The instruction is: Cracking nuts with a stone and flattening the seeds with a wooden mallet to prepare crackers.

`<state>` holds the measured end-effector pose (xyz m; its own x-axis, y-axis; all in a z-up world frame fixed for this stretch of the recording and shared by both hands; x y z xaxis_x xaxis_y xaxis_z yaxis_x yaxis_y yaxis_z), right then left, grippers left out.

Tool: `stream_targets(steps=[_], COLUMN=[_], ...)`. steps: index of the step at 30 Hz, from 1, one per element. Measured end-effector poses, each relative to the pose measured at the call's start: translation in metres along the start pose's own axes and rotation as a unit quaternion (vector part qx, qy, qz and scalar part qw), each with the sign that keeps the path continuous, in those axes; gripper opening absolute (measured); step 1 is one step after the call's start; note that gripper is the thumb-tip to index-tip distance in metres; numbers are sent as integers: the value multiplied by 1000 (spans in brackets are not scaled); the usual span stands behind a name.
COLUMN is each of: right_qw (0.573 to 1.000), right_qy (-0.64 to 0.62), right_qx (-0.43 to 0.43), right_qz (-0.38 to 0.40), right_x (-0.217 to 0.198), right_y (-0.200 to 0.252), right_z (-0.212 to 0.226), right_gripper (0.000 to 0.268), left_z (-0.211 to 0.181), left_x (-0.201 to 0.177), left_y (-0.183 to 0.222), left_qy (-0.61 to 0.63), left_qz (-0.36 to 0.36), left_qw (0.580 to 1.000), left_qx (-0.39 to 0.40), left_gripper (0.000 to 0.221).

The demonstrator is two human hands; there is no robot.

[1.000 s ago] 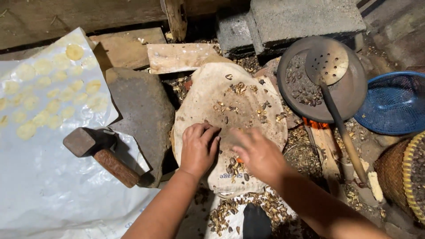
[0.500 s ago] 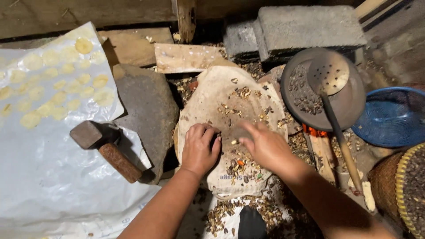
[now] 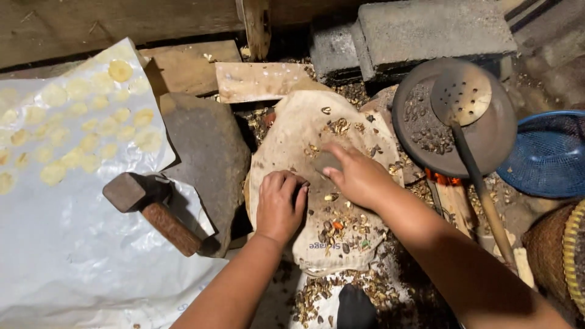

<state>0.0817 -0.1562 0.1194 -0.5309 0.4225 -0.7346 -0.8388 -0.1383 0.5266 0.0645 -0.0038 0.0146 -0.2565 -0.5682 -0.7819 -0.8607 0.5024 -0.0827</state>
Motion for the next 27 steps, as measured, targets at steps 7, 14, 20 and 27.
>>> stream_targets(steps=[7,14,20,27], right_qw=[995,996,995,988], right_qy=[15,77,-60,154], right_qx=[89,-33,83,16], right_qz=[36,-27,21,10], right_x=[24,49,46,54], right_y=[34,26,11,22], right_z=[2,-3,-20,-10], right_gripper=[51,44,48,44], left_z=[3,8,5,12], left_x=[18,4,-3,5], left_y=[-4,15,10,-2], left_qy=[4,-15,-18,-23], left_qz=[-1,-7,20,62], left_qw=[998,998,996,996], left_qx=[-65,-65,-79,-65], left_gripper=[18,21,33,21])
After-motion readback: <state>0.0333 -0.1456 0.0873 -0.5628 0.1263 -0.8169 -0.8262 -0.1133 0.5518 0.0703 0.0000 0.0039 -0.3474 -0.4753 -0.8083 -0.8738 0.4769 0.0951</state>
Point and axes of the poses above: each hand's wrist, its own y-axis away from the middle knuckle, its own x-axis out of the palm, z = x × y, the point moved 7 cm from there along -y, towards the middle knuckle, and after that the axes turned 12 degrees about z, right-handed, at the moved point
